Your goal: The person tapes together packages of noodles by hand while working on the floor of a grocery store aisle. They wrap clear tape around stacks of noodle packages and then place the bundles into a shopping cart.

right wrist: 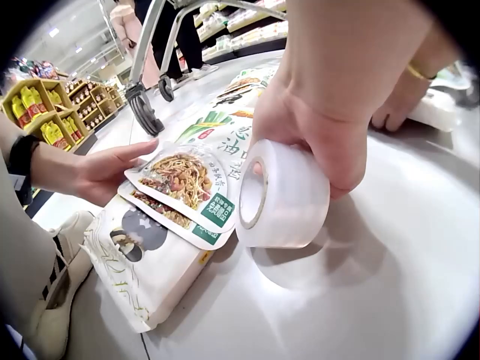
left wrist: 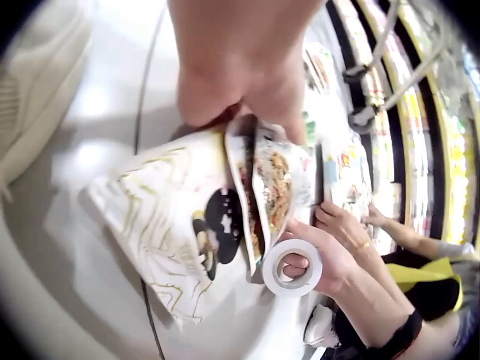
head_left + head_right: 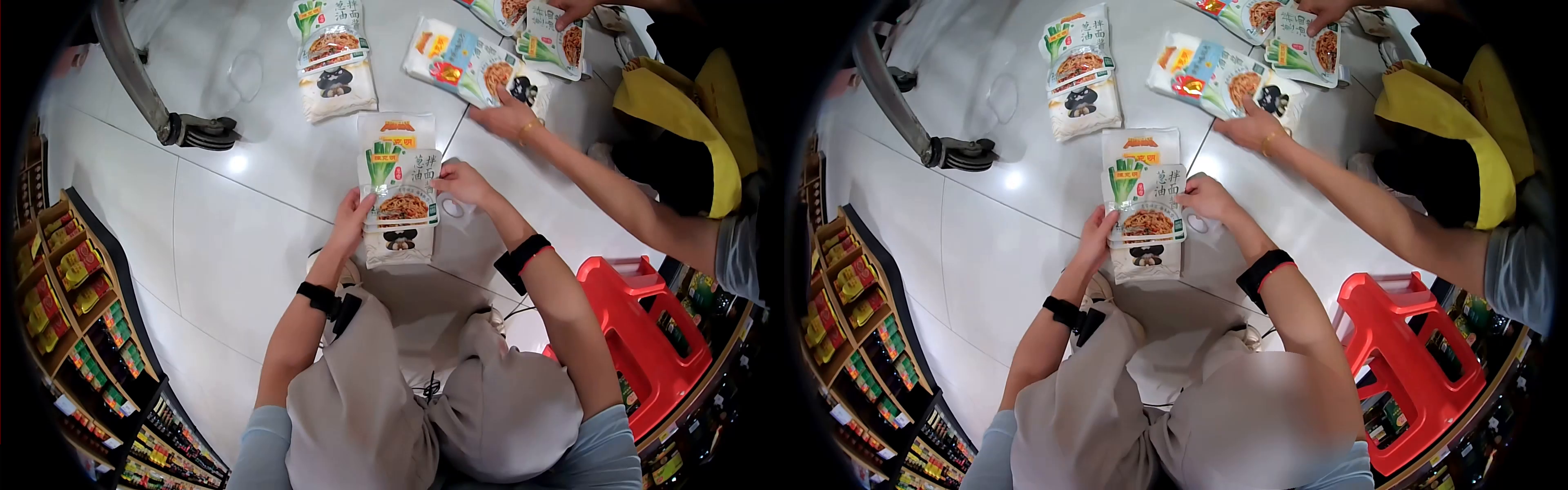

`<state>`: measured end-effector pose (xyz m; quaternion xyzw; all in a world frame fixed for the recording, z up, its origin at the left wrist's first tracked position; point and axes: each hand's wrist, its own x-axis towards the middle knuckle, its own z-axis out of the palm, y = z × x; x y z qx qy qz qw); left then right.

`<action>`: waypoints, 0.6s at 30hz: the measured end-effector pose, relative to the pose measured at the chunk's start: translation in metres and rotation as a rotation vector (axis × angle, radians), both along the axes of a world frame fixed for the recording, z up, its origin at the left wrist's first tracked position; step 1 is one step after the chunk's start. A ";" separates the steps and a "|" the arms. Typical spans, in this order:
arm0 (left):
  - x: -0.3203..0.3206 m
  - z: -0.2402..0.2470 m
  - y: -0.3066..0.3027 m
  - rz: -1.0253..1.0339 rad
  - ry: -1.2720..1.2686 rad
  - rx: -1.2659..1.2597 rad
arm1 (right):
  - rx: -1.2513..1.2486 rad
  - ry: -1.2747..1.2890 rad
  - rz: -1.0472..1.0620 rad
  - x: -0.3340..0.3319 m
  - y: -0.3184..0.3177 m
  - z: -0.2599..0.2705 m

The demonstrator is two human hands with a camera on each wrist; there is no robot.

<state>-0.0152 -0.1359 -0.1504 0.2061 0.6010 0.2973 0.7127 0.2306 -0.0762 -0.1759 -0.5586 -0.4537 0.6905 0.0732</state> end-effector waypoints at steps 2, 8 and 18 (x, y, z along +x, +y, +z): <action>-0.013 0.000 -0.003 0.071 -0.421 -0.031 | 0.003 0.076 -0.026 0.000 0.002 0.002; -0.007 0.026 0.007 -0.386 -0.017 0.206 | 0.080 0.070 -0.036 0.004 -0.001 -0.006; -0.018 0.016 0.022 -0.469 -0.141 0.132 | 0.130 0.104 0.008 0.001 -0.006 -0.008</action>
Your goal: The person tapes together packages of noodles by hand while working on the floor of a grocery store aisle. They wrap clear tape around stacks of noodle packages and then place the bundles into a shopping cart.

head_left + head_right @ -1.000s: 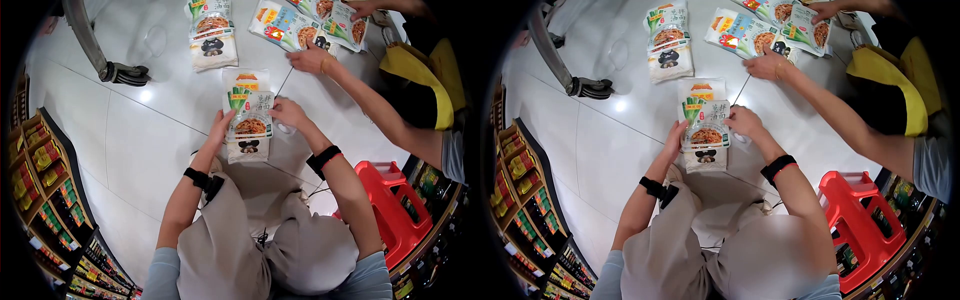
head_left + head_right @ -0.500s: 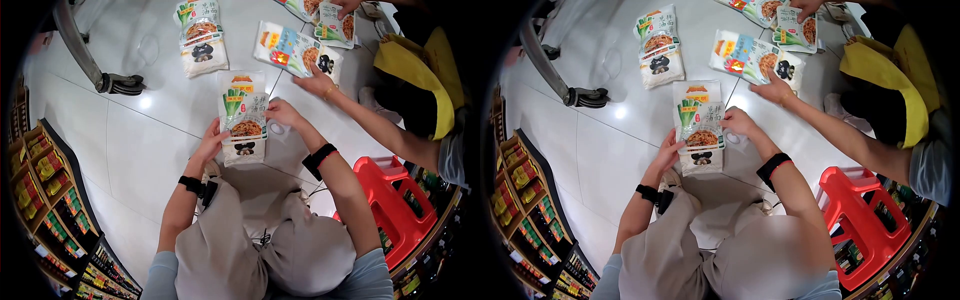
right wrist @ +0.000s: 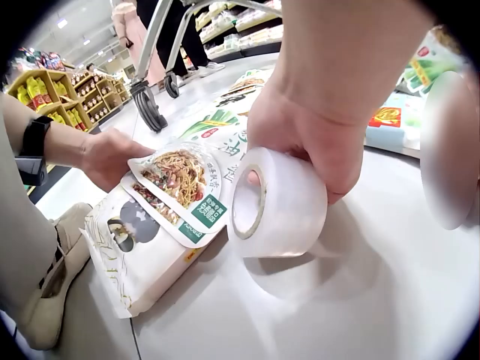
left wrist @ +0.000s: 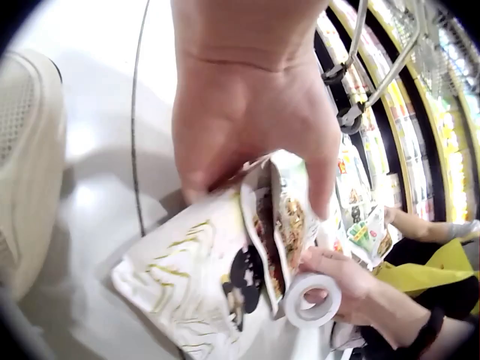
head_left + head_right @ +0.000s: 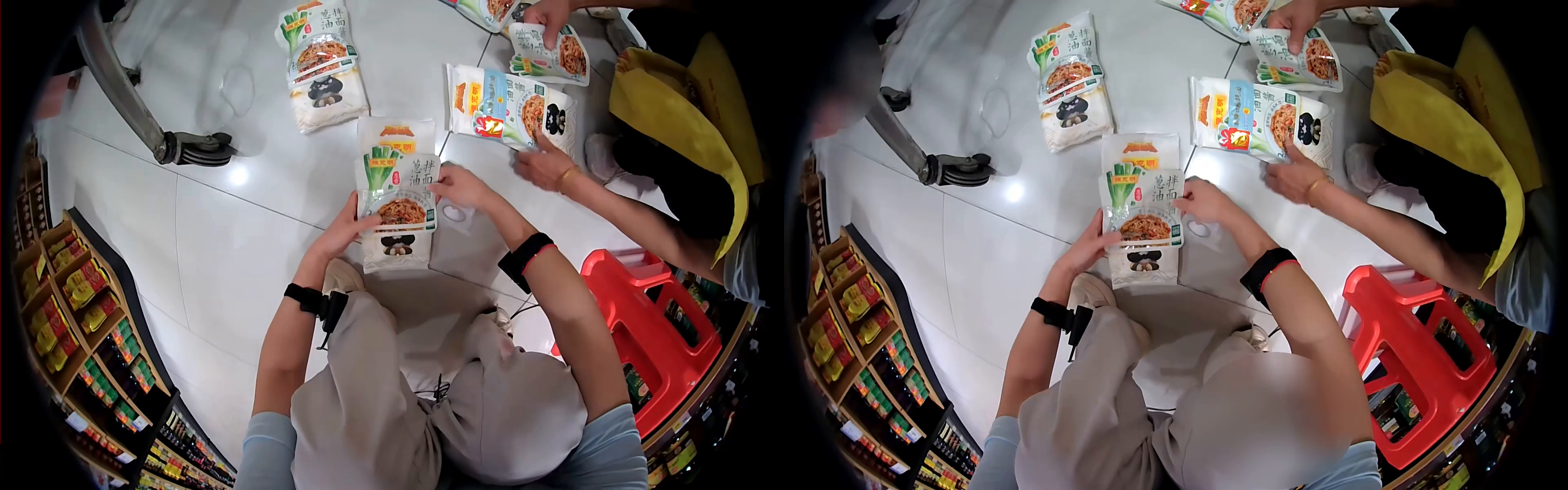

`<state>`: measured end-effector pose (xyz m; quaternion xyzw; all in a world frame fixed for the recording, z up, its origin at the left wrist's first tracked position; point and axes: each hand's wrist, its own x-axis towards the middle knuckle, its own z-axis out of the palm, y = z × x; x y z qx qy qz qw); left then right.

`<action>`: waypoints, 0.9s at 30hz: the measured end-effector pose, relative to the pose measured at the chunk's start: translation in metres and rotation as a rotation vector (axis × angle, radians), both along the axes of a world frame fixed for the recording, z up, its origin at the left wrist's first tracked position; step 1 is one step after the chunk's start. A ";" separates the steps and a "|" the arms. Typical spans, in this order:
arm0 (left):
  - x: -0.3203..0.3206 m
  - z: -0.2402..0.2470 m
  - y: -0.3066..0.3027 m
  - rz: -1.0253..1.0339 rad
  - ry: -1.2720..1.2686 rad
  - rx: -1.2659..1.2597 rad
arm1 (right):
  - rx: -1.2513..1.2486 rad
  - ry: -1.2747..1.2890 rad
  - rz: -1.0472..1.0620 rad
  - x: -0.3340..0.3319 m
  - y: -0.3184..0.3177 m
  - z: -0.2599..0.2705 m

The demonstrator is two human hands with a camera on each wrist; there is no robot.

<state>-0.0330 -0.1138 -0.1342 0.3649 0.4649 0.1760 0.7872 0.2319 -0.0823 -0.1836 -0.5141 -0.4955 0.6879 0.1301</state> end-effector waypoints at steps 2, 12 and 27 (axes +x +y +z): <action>0.008 -0.009 0.008 0.178 0.053 -0.194 | -0.033 0.070 -0.032 0.001 -0.002 0.007; 0.031 0.026 0.006 0.343 0.165 -0.196 | -0.169 0.318 -0.035 0.024 -0.013 0.093; 0.015 0.229 0.046 0.363 -0.713 -0.120 | 0.221 0.410 0.277 0.056 0.024 0.318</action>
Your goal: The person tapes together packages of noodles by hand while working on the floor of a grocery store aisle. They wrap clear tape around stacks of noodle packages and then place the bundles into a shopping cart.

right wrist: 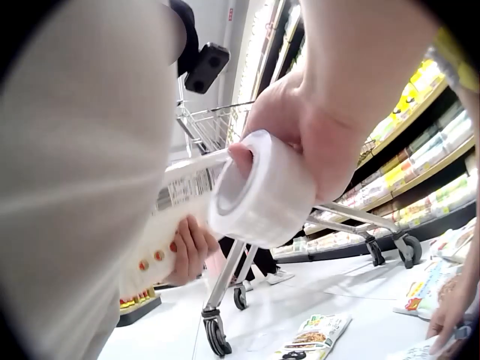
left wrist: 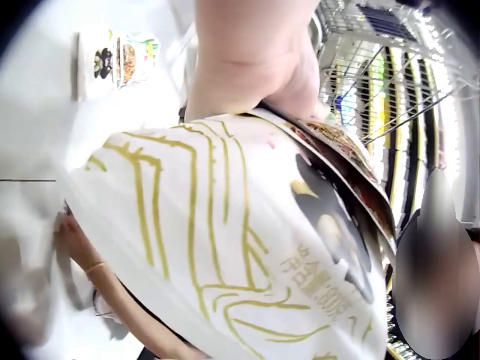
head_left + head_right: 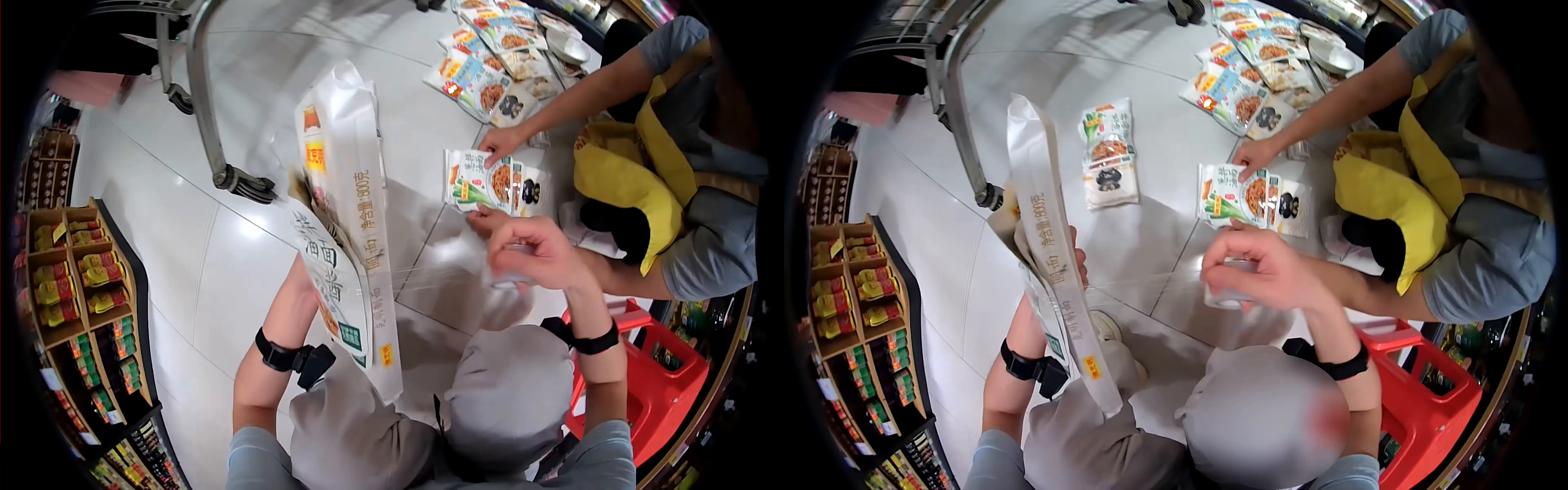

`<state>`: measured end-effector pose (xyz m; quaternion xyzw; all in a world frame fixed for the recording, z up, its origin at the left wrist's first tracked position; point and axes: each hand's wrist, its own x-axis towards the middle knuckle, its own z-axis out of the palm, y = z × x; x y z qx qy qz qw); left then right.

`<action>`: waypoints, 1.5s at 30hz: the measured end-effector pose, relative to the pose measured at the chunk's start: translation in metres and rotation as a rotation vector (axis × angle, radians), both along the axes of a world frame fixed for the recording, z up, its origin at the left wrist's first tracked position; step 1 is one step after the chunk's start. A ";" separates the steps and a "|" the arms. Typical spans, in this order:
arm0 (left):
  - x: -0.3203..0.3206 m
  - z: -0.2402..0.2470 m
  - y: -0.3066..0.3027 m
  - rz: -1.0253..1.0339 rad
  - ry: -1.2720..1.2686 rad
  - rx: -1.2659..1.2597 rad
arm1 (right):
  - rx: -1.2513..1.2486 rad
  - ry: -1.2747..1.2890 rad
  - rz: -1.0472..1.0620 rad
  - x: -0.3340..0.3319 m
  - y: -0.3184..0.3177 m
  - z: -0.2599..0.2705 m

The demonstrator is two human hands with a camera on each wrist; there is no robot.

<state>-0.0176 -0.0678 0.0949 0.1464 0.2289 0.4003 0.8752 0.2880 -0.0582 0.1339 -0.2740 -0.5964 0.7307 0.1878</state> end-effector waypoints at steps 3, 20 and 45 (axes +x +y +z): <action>0.016 0.040 -0.017 0.097 0.138 -0.115 | -0.004 -0.139 -0.313 -0.049 -0.009 0.012; 0.047 -0.025 -0.051 -0.266 0.629 0.138 | 0.027 0.131 -0.157 -0.076 -0.031 -0.072; 0.094 -0.086 -0.029 -0.551 1.689 0.664 | -0.354 -0.004 -0.540 -0.079 -0.072 -0.129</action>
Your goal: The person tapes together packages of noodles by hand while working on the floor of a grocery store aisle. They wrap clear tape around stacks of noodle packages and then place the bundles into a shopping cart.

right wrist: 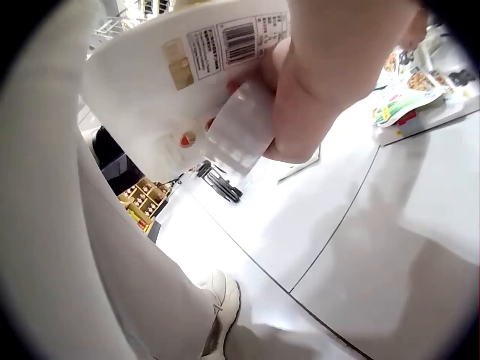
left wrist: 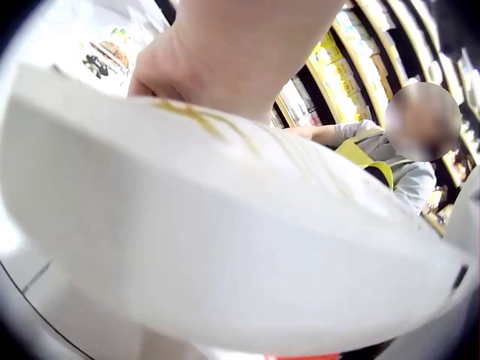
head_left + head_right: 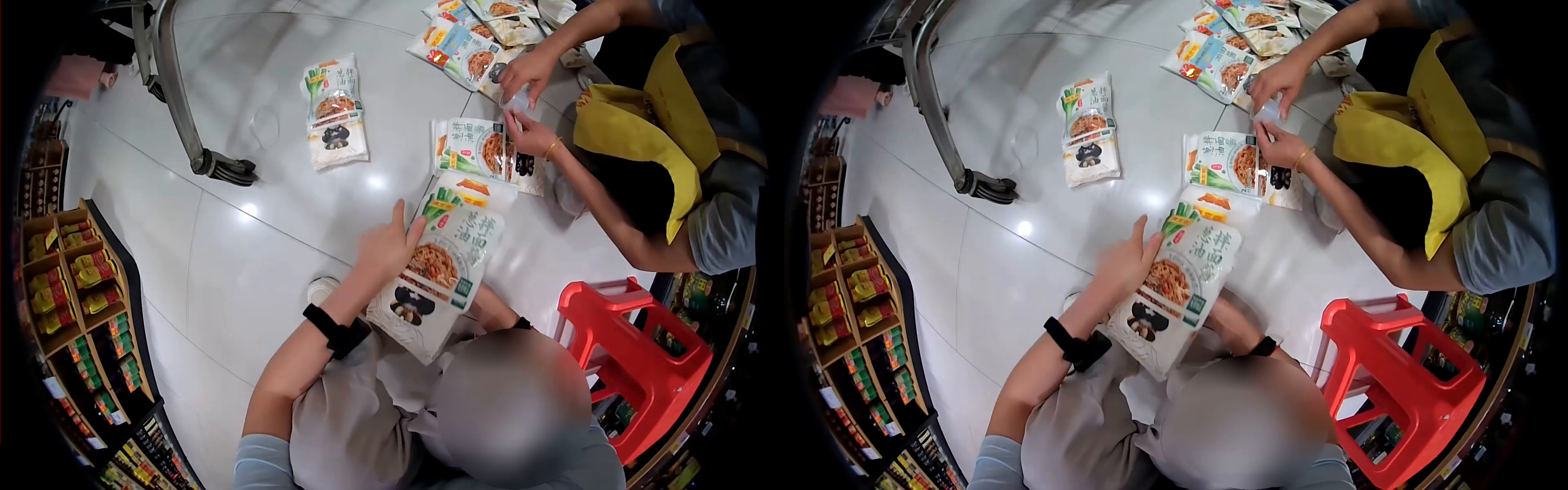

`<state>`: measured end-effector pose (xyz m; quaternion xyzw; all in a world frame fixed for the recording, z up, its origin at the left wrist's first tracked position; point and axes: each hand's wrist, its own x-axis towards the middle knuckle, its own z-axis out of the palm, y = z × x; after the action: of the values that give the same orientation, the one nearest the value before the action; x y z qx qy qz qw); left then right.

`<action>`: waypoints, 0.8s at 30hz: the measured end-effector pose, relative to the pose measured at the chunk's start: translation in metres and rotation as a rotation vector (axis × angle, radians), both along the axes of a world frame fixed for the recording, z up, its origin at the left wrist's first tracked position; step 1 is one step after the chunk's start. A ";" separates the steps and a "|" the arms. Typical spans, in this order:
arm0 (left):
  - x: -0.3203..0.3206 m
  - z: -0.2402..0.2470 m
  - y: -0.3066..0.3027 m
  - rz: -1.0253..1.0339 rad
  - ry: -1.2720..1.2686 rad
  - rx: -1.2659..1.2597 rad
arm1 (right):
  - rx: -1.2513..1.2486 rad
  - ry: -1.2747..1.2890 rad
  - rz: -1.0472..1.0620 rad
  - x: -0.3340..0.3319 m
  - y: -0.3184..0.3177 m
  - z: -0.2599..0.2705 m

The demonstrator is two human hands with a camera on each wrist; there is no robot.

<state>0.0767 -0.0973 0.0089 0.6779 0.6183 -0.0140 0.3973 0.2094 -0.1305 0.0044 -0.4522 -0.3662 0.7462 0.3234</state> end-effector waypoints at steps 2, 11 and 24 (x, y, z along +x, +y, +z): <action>0.003 0.008 0.009 -0.114 0.208 0.019 | -0.018 -0.001 0.002 -0.002 -0.005 0.000; 0.006 -0.033 -0.002 -0.183 -0.100 0.667 | -0.048 -0.032 0.006 -0.008 -0.005 -0.012; 0.004 -0.014 0.004 -0.201 -0.171 0.771 | -0.130 -0.015 0.080 0.026 -0.022 -0.011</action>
<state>0.0804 -0.0930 -0.0053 0.8330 0.4737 0.2364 0.1608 0.2354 -0.1521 -0.0062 -0.4630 -0.3372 0.7772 0.2605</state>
